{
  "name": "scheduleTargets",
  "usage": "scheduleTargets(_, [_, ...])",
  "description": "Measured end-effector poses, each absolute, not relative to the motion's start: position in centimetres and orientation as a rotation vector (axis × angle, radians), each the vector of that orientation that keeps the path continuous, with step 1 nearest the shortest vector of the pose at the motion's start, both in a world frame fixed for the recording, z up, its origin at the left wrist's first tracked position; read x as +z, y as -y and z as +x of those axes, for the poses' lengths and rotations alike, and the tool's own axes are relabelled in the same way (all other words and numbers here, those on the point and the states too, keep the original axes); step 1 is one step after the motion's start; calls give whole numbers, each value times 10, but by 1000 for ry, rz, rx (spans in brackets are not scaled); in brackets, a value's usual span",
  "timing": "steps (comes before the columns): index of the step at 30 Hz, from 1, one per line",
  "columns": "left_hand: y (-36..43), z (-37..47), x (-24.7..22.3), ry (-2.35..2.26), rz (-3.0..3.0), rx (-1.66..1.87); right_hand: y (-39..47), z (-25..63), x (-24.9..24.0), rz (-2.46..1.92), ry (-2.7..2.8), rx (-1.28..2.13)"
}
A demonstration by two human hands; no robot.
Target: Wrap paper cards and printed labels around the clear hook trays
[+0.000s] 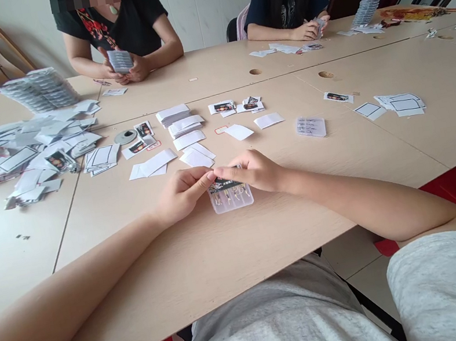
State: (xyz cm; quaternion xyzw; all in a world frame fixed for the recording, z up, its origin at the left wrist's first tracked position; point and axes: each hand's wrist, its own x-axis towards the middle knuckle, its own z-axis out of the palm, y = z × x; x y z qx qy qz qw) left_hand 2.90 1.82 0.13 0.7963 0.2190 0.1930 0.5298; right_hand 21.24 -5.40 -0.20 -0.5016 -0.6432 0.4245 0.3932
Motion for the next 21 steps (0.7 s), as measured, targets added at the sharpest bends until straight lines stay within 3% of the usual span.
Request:
scheduleTargets(8, [-18,30,1,-433,1656,414,56,211,-3,-1218,1509,1216])
scheduleTargets(21, [-25,31,-1,-462,1643,440,55,217,-1,-1125,1630,1050])
